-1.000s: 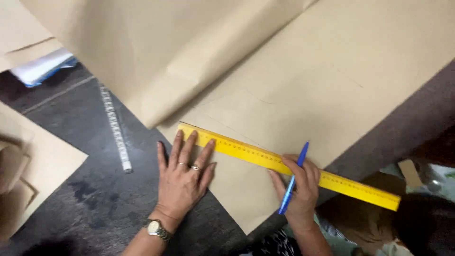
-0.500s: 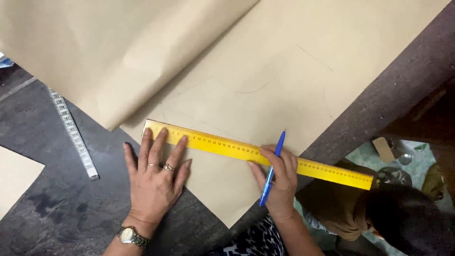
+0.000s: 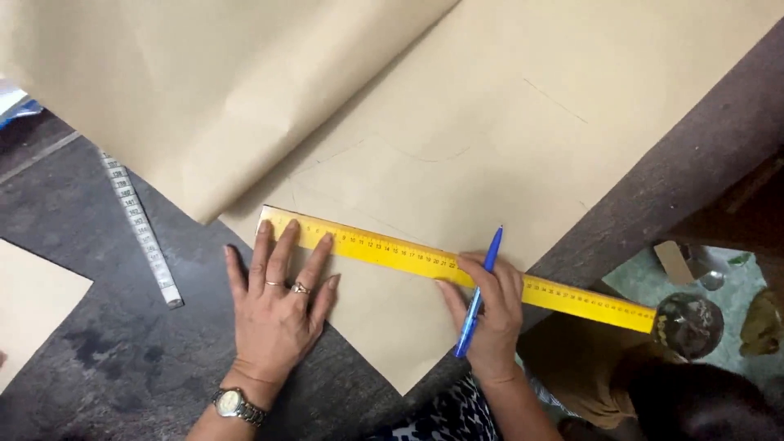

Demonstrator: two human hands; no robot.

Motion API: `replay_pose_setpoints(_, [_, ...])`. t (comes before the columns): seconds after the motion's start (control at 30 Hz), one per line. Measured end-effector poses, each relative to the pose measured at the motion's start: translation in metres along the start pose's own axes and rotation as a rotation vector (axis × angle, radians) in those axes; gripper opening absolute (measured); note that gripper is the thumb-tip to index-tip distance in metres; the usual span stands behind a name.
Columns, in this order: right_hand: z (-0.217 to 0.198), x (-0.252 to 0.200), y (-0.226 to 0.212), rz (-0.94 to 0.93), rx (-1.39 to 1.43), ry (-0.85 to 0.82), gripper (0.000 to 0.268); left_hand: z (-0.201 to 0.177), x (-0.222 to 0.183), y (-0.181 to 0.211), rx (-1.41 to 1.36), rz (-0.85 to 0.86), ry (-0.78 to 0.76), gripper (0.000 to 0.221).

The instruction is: Drawing lines and marking measurements on brown paper patterns using a ruler and a pen.

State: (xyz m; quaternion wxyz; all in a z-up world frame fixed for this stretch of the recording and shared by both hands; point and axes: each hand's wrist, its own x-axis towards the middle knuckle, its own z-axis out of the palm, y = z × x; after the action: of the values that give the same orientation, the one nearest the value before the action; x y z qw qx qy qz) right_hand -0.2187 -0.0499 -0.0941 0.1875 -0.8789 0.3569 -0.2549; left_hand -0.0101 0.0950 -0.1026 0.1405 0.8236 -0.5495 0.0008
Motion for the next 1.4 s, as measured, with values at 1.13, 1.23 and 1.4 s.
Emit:
replay_pose_setpoints(1.13, [-0.0028, 0.0034, -0.0062, 0.023, 0.019, -0.04, 0.036, -0.0033, 0.0024, -0.0004, -0.015, -0.015, 0.016, 0.053])
replay_pose_setpoints(1.23, [-0.0028, 0.0059, -0.0063, 0.007, 0.026, -0.032, 0.034, -0.0032, 0.0025, -0.0002, -0.009, -0.014, 0.022, 0.053])
replay_pose_setpoints(1.4, [-0.001, 0.0038, -0.0033, -0.002, 0.022, -0.014, 0.03, -0.0035, 0.0027, -0.0001, -0.014, -0.016, 0.035, 0.053])
